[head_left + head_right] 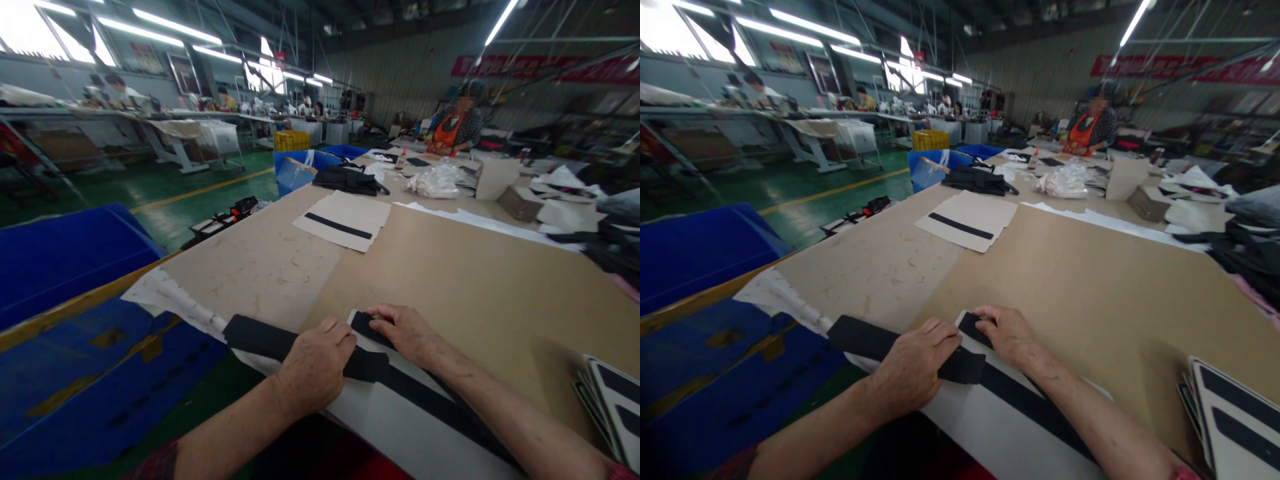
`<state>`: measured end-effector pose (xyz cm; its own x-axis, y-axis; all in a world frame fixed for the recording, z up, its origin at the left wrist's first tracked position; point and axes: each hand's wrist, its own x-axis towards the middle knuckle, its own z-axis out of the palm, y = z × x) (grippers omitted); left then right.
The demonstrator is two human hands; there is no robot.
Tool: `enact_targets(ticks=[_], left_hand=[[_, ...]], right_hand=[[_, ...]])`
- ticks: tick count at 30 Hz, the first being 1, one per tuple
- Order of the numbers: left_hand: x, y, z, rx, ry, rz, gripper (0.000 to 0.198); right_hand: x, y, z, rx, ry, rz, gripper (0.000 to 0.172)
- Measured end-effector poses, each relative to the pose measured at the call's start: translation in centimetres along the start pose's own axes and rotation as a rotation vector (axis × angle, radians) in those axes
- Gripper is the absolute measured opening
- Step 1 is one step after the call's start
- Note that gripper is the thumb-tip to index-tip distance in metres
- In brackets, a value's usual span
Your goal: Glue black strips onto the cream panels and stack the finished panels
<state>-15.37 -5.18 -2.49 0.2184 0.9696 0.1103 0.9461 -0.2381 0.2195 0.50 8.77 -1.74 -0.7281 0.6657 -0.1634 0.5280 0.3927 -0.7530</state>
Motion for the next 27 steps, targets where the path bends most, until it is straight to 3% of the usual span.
enact_targets(ticks=[16,21,24,27], left_hand=[[0.0,0.2,-0.3,0.055,-0.030,-0.018,0.029],[0.3,0.4,-0.8,0.103,-0.087,0.038,0.025],[0.4,0.3,-0.9,0.123,-0.102,0.041,0.027],[0.4,0.2,-0.9,0.121,-0.096,0.036,0.031]], right_hand=[[0.2,-0.2,0.5,-0.289,0.046,-0.146,0.031],[0.2,-1.1,0.7,-0.357,0.036,-0.149,0.031],[-0.5,-1.4,-0.3,-0.283,0.036,-0.092,0.031],[-2.8,-0.5,-2.9,-0.135,-0.015,0.022,0.051]])
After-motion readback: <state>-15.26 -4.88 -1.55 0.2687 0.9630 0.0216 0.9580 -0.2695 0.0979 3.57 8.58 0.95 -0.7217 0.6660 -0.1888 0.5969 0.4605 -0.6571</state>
